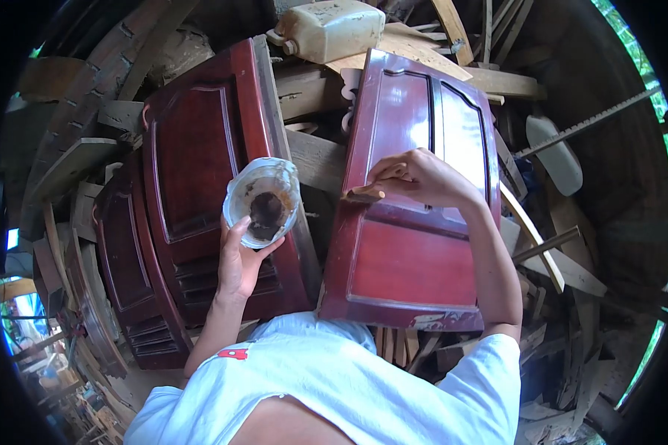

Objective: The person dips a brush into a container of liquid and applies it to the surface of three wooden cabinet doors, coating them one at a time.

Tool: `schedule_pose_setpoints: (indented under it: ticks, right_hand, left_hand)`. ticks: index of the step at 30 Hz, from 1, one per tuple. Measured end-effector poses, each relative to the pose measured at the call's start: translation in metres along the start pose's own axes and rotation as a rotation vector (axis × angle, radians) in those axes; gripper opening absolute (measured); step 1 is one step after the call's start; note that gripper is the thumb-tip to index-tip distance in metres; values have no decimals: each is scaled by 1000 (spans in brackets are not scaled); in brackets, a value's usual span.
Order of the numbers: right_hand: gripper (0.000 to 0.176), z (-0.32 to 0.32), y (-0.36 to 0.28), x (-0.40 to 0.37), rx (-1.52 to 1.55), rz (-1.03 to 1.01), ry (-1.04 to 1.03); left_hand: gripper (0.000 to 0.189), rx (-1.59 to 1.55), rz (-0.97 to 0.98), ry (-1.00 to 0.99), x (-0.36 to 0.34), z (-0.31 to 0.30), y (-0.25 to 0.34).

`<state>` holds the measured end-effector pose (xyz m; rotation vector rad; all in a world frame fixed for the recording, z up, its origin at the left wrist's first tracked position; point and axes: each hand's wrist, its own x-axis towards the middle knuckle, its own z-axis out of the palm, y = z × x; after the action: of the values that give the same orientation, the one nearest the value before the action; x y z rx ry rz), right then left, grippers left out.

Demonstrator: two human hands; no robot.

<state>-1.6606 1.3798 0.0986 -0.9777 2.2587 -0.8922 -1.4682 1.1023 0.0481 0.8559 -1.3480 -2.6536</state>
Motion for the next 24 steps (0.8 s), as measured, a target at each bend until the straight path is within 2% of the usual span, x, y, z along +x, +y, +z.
schedule_pose_setpoints:
  ticks: [2,3,4,6,10,12,13,14,16,18,20,22,24]
  right_hand:
    - [20,-16,30,19,238,20,-74]
    - [21,-19,67,37,319,-34,-47]
    - [22,-28,86,54,230,-35,2]
    - [23,-42,117,88,358,38,77]
    - [27,-77,165,147,228,32,256]
    - [24,-91,189,176,23,-53,350]
    - [24,-93,197,189,49,-29,442]
    - [24,-95,205,199,53,-34,443]
    - [25,-99,225,221,-136,0,566]
    - [27,-99,231,235,-104,-4,588]
    - [26,-94,211,230,-236,-43,855]
    - [27,-91,227,242,-166,-10,830]
    - [38,-87,245,259,-835,99,461]
  left_hand:
    - [82,20,-12,-37,5,13,-2]
    - [64,56,23,-11,8,16,-9]
    - [64,52,24,-12,9,22,-11]
    - [63,51,26,-44,11,28,-17]
    - [63,66,-3,-31,11,35,-24]
    - [63,72,12,-29,12,35,-25]
    - [63,76,3,-6,12,36,-25]
    - [64,78,-5,16,12,37,-26]
    - [64,73,4,33,13,36,-27]
    - [64,57,-1,71,13,39,-26]
    - [64,53,1,85,14,39,-27]
    - [65,54,11,93,15,40,-30]
    - [65,56,-5,82,16,42,-30]
